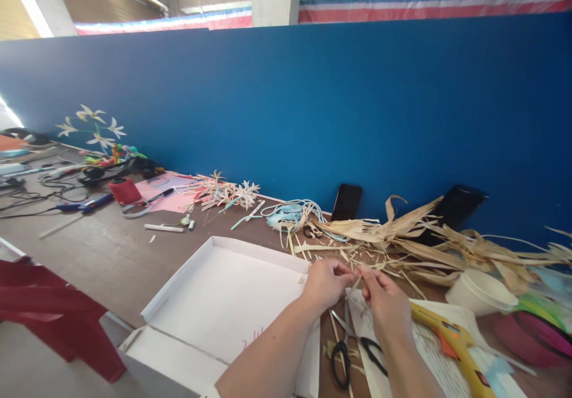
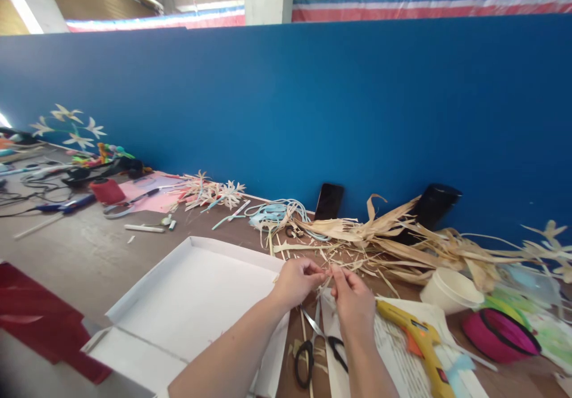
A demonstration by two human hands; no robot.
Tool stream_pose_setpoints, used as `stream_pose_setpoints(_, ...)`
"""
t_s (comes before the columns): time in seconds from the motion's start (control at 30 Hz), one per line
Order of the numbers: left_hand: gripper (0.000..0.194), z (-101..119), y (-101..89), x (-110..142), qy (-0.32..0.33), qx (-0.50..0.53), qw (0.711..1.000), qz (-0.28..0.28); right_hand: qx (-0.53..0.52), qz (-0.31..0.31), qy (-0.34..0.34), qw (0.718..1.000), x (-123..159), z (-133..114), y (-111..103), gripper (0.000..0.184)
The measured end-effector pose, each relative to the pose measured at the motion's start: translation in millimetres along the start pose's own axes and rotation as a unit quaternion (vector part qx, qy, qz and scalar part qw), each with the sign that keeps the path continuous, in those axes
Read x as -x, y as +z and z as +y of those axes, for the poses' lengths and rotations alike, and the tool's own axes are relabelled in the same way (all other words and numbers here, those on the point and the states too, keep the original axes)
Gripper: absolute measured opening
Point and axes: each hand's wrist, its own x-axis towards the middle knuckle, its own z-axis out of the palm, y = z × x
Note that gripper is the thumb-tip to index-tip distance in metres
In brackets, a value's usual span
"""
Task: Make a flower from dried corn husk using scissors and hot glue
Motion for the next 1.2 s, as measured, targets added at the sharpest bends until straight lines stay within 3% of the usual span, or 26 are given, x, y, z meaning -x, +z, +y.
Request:
stream_pose_setpoints(0.2, 0.028, 4.3, -5.6, 2.9, 0.024, -0.078, 0.997, 0.018, -0.009, -0.003, 0.030, 0.999, -1.7, 1.8, 0.6, 0.042)
stream_pose_setpoints(0.33, 0.020, 8.9, -4.5, 5.5, 0.067, -0.054, 0.995, 0.051, -0.084, 0.018, 0.068, 0.994, -3.7, -0.4, 1.8, 0.039)
stream_pose_setpoints(0.43, 0.020, 12.0, -0.6, 9.2, 0.100, -0.048, 0.993, 0.030, -0.134, 0.014, 0.100, 0.986, -4.8, -2.3, 2.0, 0.038)
stream_pose_setpoints(0.7, 0.023, 6.8, 1.3, 7.3, 0.077, -0.116, 0.990, 0.015, -0.178, -0.040, 0.141, 0.973, -4.6, -5.4, 1.3, 0.032)
stream_pose_setpoints(1.2, 0.018, -0.3, 0.2, 3.7, 0.084, -0.110, 0.990, 0.019, -0.189, -0.080, 0.151, 0.967, -7.0, -0.7, -0.3, 0.028)
